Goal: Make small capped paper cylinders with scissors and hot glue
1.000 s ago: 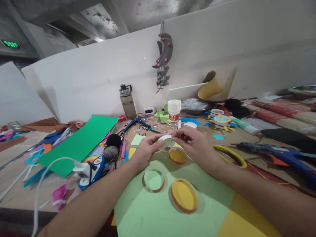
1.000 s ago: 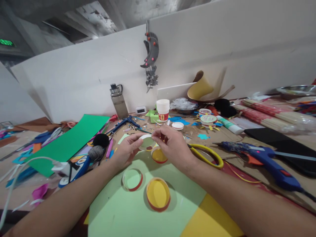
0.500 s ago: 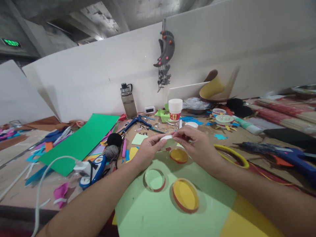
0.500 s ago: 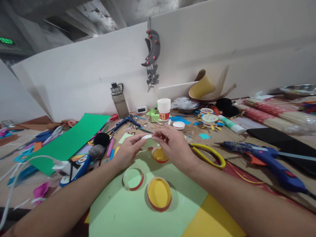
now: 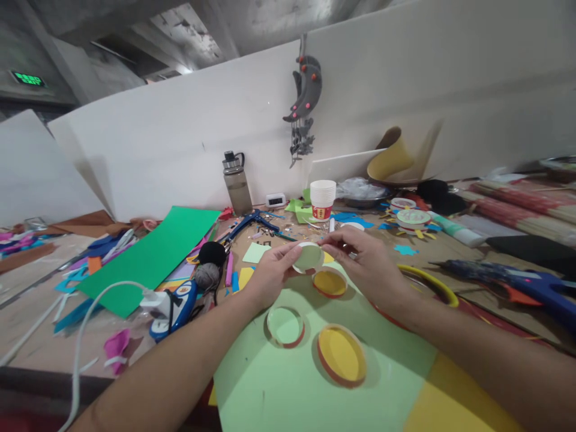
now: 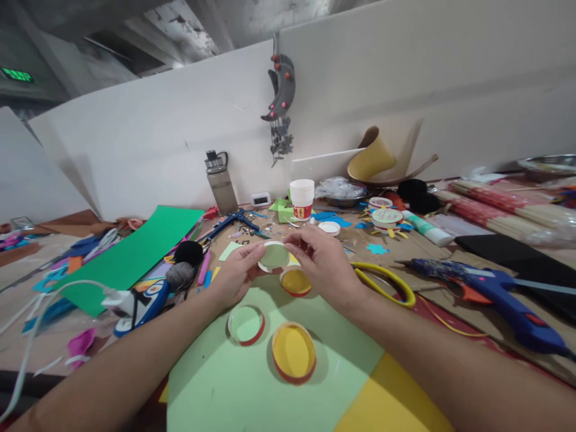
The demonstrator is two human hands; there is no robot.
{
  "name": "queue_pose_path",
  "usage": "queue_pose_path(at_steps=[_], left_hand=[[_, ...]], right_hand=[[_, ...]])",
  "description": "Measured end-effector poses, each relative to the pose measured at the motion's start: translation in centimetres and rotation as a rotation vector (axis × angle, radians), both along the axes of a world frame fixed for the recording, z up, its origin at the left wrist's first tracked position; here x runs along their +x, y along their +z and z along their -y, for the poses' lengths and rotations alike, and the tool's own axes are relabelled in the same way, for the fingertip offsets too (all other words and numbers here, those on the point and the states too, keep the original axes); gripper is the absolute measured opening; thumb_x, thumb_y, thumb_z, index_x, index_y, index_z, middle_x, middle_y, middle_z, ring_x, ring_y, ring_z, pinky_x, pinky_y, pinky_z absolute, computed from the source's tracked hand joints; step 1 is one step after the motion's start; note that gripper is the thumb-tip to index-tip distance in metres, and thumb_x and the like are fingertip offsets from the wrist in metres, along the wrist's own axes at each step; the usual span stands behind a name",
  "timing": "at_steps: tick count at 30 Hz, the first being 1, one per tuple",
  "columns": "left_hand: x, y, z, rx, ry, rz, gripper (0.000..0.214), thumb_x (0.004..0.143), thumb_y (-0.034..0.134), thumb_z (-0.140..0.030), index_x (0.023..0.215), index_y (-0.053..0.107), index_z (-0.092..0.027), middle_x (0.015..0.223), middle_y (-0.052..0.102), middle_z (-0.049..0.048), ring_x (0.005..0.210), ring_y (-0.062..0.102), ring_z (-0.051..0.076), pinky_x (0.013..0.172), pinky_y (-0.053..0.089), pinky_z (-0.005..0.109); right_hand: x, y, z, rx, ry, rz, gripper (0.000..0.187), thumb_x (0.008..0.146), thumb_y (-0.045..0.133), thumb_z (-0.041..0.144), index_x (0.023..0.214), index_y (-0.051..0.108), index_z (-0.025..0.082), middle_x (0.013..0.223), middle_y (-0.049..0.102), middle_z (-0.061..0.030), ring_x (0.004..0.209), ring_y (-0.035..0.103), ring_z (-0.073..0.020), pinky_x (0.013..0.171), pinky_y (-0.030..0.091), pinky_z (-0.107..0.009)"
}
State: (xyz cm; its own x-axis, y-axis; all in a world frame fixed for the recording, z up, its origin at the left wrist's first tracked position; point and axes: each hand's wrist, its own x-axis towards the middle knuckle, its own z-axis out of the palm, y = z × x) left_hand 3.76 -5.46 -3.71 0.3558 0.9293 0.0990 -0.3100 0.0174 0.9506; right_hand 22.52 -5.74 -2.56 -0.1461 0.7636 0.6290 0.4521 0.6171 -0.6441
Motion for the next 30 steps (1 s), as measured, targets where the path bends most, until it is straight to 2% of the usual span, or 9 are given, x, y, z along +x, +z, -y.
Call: queue_pose_path(at_steps=[3,10,18,24,30], left_hand=[[-0.03,0.02,-0.03,0.000,0.010,0.001,0.042,0.078,0.073,-0.046,0.107,0.075,-0.015,0.102,0.073,0.0109,0.089,0.067,0.021,0.079,0.057,0.034],[0.24,-0.11,0.17,0.003,-0.057,0.009,0.040,0.082,0.069,-0.045,0.108,0.074,-0.015,0.103,0.073,0.0111,0.088,0.067,0.020,0.076,0.059,0.034],[0.46,0.29,0.51,-0.095,-0.051,0.086,0.035,0.083,0.068,-0.041,0.101,0.074,-0.012,0.096,0.074,0.0122,0.085,0.069,0.022,0.079,0.060,0.039],[0.50,0.42,0.34,-0.138,-0.023,0.113,0.029,0.088,0.062,-0.036,0.099,0.073,-0.012,0.094,0.074,0.0127,0.081,0.070,0.020,0.075,0.060,0.037],[0.41,0.32,0.35,-0.125,-0.062,0.110,0.032,0.088,0.061,-0.036,0.102,0.073,-0.010,0.095,0.074,0.0137,0.080,0.070,0.021,0.072,0.061,0.036]], right_hand=[[0.02,0.02,-0.06,-0.008,-0.014,0.010,0.012,0.089,0.058,0.031,0.085,0.066,0.023,0.079,0.067,-0.0041,0.074,0.059,-0.0201,0.066,0.046,-0.033],[0.09,-0.07,-0.37,-0.024,-0.028,0.010,0.011,0.086,0.059,0.029,0.082,0.066,0.022,0.073,0.064,-0.0032,0.069,0.057,-0.0189,0.062,0.044,-0.032],[0.16,0.19,-0.45,-0.071,-0.045,0.011,0.014,0.086,0.057,0.030,0.082,0.066,0.021,0.075,0.065,-0.0040,0.067,0.056,-0.0176,0.058,0.044,-0.030],[0.21,0.04,-0.38,-0.096,-0.046,-0.007,0.015,0.086,0.056,0.033,0.084,0.066,0.022,0.078,0.067,-0.0049,0.068,0.059,-0.0188,0.060,0.046,-0.032],[0.19,-0.06,-0.40,-0.106,-0.044,-0.016,0.017,0.085,0.058,0.037,0.082,0.065,0.022,0.076,0.067,-0.0049,0.068,0.059,-0.0192,0.059,0.045,-0.031]])
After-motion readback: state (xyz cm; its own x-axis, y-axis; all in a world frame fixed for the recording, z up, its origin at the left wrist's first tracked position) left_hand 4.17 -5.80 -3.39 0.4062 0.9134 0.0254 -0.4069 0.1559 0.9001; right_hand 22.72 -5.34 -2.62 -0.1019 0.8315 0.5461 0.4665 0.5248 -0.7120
